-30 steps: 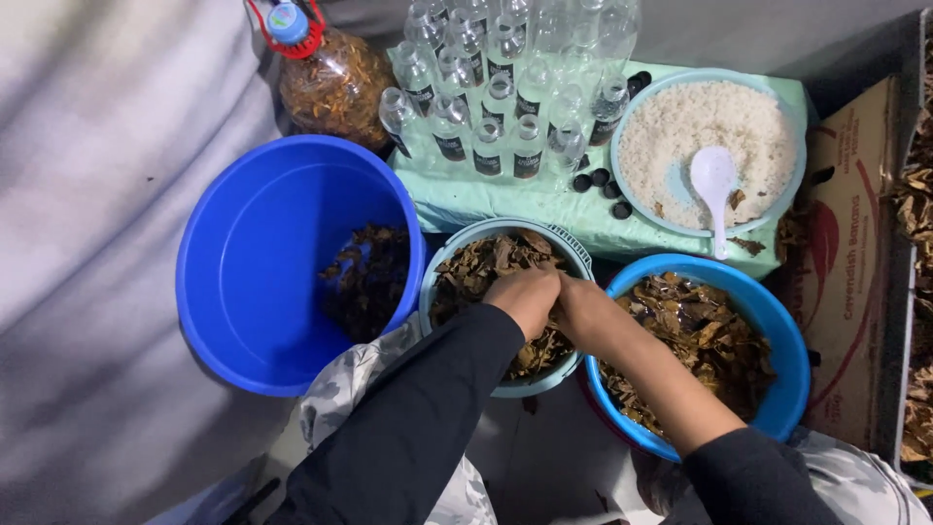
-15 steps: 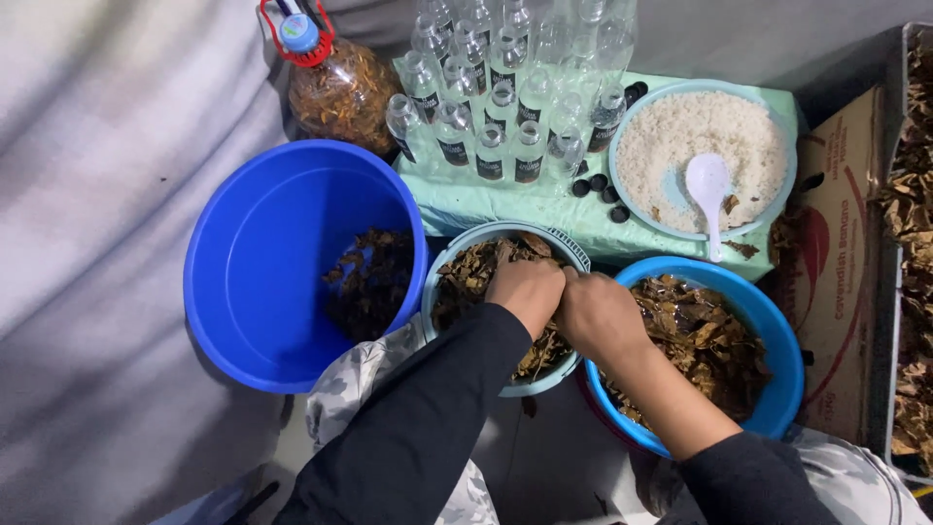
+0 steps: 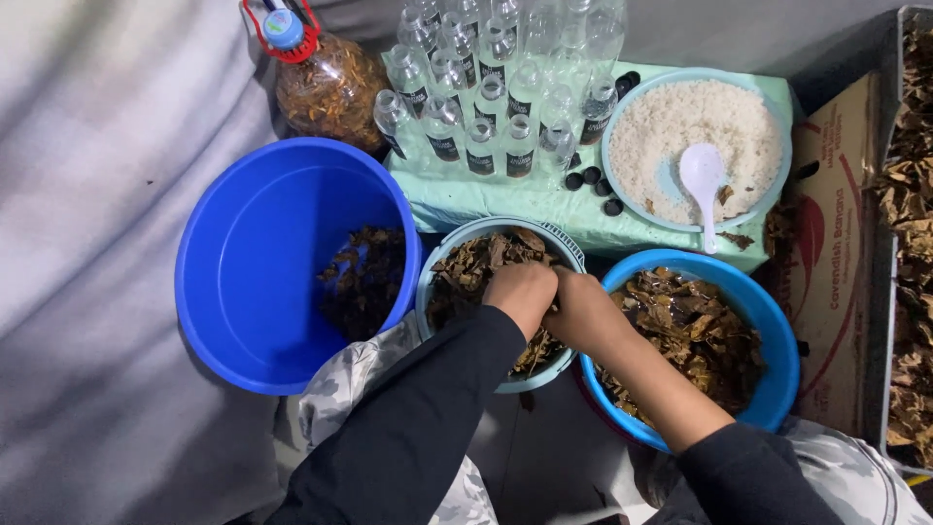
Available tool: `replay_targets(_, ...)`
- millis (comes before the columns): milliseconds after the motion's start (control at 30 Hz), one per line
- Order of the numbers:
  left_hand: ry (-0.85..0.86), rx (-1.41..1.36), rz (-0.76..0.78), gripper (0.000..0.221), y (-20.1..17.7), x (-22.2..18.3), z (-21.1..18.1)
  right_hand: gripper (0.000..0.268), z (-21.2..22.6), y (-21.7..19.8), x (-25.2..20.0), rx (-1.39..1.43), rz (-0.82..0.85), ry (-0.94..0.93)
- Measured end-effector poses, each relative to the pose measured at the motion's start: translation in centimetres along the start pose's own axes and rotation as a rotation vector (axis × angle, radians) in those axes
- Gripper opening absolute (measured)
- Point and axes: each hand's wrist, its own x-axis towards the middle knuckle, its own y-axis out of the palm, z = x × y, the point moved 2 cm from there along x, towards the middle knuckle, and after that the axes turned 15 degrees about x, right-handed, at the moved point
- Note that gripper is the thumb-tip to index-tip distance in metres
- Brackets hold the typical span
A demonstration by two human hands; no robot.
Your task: Shredding dried leaves by hand into a bucket for processing
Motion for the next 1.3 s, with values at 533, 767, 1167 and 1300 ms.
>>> replay_targets(533, -0.12, -0.077, 0.219, 0.045, -0.9, -1.1, -1.1, 0.027, -2.6, 0.6, 1.1, 0.027, -0.006, -0.078)
replay_targets(767, -0.135, -0.059, 0.267, 0.061, 0.9, 0.5, -0.8, 0.03, 0.4, -0.9, -0.2, 0.124, -0.073, -0.101)
replay_targets(1167, -0.025, -0.022, -0.052, 0.053, 1.3, 1.2, 0.4, 0.029, -2.4, 0.4, 1.1, -0.009, 0.009, -0.039)
replay_targets(1300, -0.034, -0.023, 0.079, 0.02, 0.3, 1.2, 0.1, 0.043, -1.9, 0.0, 1.1, 0.017, -0.016, -0.001)
